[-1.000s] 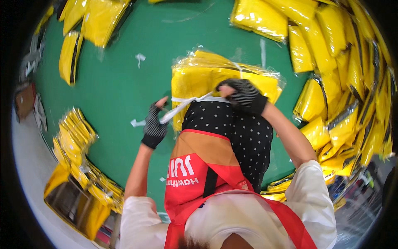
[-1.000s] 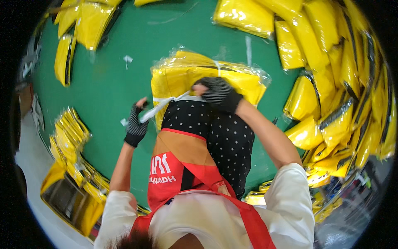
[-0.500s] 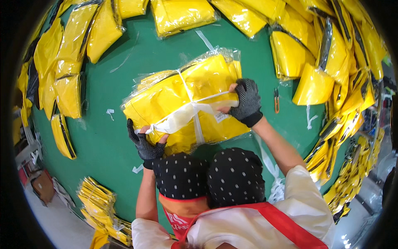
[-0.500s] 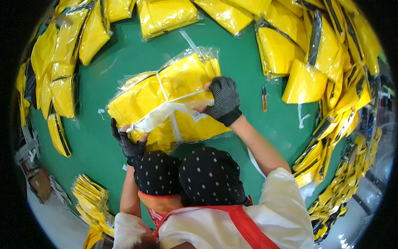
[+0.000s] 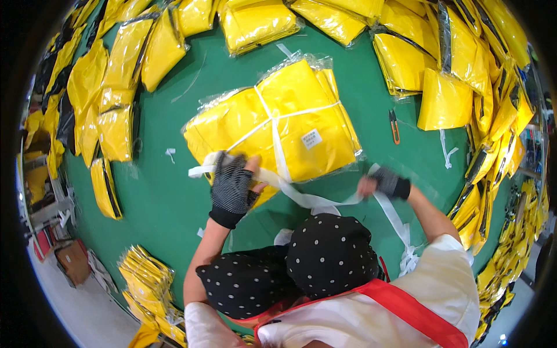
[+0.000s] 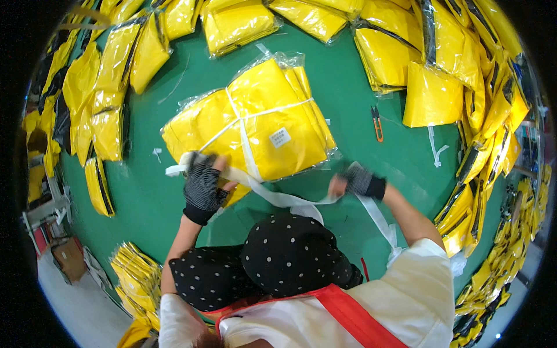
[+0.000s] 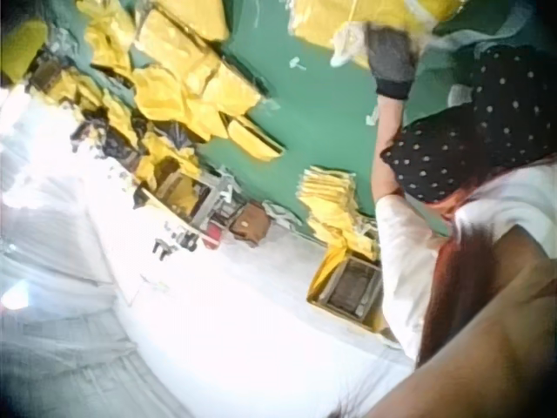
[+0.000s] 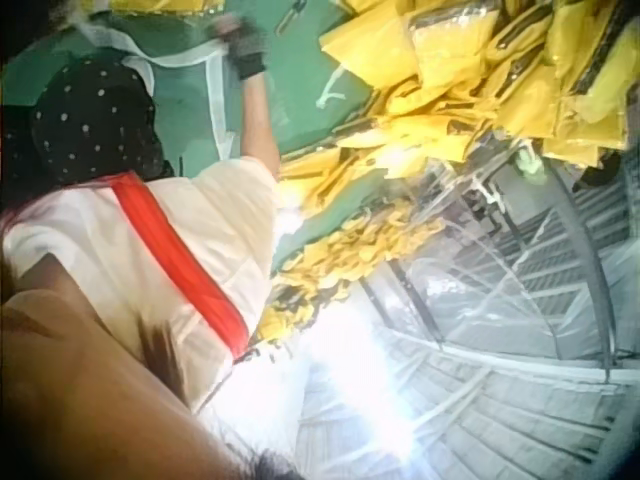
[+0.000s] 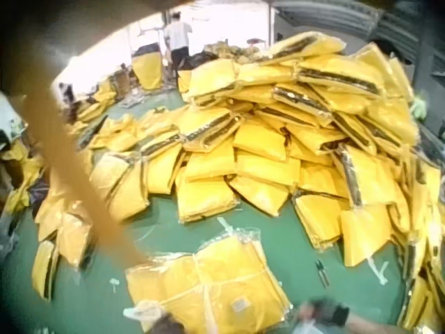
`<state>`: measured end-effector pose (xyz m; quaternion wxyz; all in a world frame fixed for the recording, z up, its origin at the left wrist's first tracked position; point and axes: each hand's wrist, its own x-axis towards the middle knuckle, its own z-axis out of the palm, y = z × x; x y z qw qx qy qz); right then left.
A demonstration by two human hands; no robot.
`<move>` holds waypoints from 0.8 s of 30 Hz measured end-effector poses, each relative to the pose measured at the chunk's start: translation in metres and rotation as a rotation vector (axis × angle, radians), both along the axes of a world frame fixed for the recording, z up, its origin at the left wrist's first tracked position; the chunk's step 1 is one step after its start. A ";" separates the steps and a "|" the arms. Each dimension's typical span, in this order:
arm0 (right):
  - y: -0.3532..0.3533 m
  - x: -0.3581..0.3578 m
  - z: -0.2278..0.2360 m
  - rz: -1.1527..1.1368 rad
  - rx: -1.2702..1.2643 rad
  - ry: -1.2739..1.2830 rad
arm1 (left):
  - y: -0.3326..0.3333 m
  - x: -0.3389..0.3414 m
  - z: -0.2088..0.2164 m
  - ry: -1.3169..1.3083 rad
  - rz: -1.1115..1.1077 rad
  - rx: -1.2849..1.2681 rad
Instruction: The person gathers yellow padded envelopes on a green table, stacks them, and secures the stack with white plastic straps. They use scissors to cut the straps and place the finished bundles aside.
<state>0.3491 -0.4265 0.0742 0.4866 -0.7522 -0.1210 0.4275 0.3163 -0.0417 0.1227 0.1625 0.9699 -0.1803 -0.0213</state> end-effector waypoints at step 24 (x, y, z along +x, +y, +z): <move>0.136 0.024 0.044 -0.260 0.216 -0.197 | 0.033 -0.111 -0.011 0.703 0.911 -1.833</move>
